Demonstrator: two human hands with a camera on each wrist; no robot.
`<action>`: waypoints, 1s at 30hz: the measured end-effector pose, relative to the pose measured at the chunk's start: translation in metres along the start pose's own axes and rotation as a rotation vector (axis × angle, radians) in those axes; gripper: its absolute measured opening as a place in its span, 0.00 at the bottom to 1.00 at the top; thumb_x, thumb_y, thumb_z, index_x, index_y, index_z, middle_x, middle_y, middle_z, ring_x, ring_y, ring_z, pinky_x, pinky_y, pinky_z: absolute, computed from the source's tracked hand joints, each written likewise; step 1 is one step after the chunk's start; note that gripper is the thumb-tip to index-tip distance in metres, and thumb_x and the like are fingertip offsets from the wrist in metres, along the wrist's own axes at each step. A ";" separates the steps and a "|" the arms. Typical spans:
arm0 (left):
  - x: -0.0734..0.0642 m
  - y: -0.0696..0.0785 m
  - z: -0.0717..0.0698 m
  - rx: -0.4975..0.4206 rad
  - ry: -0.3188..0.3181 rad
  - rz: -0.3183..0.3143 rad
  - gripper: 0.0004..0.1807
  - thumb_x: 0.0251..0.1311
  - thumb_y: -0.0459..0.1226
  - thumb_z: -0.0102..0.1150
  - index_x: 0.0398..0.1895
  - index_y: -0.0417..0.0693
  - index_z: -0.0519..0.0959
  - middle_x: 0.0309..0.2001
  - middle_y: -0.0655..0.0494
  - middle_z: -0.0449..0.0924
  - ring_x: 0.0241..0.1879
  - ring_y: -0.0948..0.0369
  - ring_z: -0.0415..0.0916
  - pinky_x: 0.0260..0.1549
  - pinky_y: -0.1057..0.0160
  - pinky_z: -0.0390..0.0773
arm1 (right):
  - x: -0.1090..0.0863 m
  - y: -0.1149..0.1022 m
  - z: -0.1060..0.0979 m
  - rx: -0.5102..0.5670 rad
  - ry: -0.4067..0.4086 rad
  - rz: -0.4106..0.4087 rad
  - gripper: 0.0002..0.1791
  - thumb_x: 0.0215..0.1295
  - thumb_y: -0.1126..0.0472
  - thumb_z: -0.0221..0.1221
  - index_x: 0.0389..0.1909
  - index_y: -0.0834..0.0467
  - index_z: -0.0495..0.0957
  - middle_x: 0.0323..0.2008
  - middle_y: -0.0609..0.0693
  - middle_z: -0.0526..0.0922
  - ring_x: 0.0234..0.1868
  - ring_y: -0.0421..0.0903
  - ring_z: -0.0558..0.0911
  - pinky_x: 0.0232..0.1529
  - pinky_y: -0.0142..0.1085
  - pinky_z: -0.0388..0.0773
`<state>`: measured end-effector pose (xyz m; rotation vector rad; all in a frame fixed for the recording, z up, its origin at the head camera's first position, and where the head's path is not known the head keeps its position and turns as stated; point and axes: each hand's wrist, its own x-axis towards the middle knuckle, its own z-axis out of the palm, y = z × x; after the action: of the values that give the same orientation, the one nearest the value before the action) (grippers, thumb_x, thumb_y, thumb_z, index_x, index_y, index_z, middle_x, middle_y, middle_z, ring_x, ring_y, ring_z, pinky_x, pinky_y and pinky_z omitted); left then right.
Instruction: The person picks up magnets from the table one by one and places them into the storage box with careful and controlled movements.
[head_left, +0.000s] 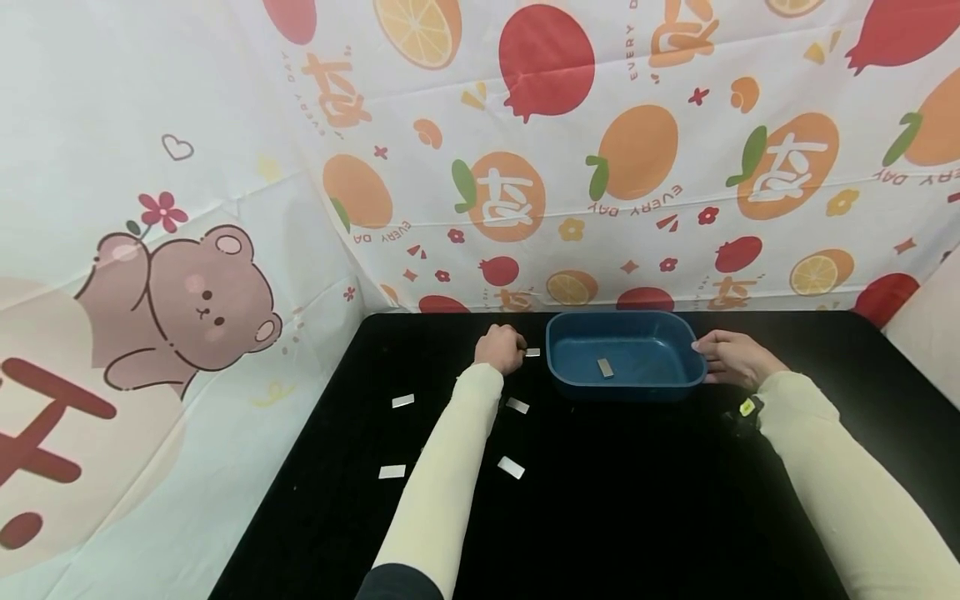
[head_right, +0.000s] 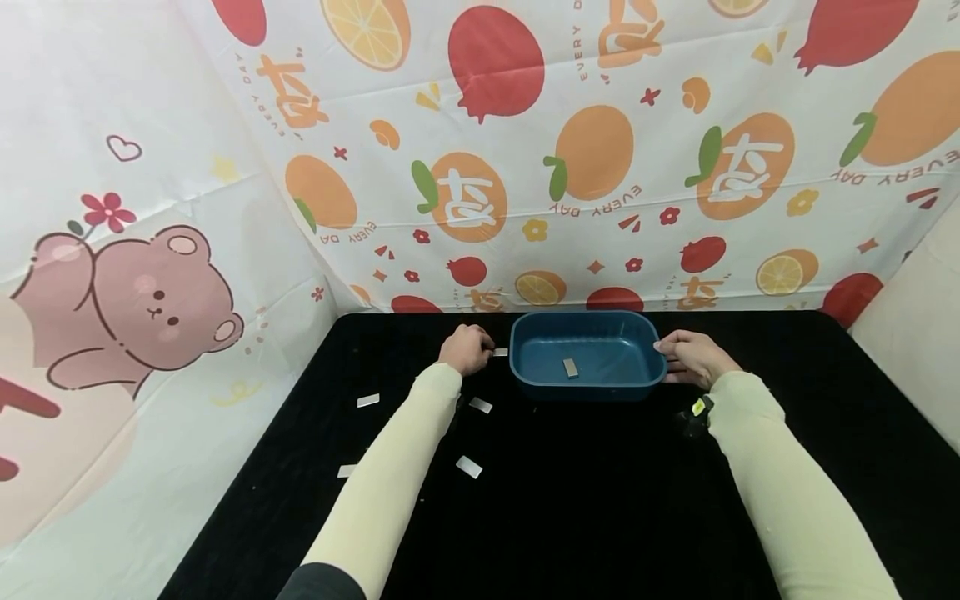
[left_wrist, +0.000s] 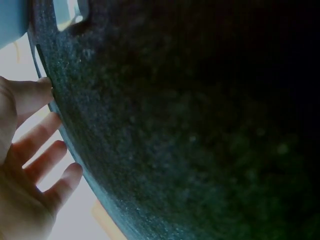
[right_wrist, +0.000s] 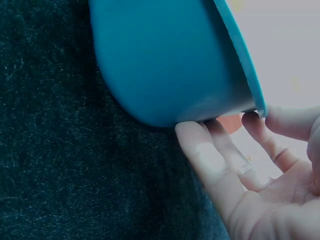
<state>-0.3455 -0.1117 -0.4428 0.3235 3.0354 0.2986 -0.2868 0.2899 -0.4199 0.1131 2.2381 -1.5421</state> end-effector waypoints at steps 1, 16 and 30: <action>0.000 0.000 0.000 0.000 -0.001 -0.001 0.12 0.68 0.41 0.58 0.50 0.55 0.86 0.58 0.54 0.79 0.59 0.53 0.71 0.56 0.51 0.78 | 0.000 0.000 0.000 0.000 0.000 0.000 0.18 0.76 0.53 0.50 0.55 0.62 0.71 0.36 0.44 0.83 0.39 0.43 0.84 0.46 0.37 0.85; -0.004 0.000 -0.002 0.039 0.019 0.028 0.11 0.68 0.39 0.57 0.49 0.52 0.85 0.52 0.52 0.81 0.56 0.53 0.74 0.52 0.52 0.80 | -0.001 -0.001 0.001 -0.001 -0.002 0.000 0.21 0.76 0.51 0.51 0.57 0.63 0.70 0.38 0.45 0.83 0.40 0.43 0.84 0.47 0.36 0.85; -0.005 0.001 -0.004 0.129 0.031 0.078 0.11 0.65 0.42 0.61 0.47 0.55 0.87 0.55 0.55 0.82 0.58 0.54 0.71 0.55 0.50 0.77 | 0.000 0.000 0.000 -0.001 0.009 0.008 0.19 0.76 0.53 0.50 0.55 0.64 0.70 0.36 0.44 0.83 0.38 0.42 0.84 0.44 0.36 0.85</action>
<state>-0.3404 -0.1125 -0.4384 0.4504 3.0849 0.1128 -0.2872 0.2900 -0.4199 0.1283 2.2425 -1.5392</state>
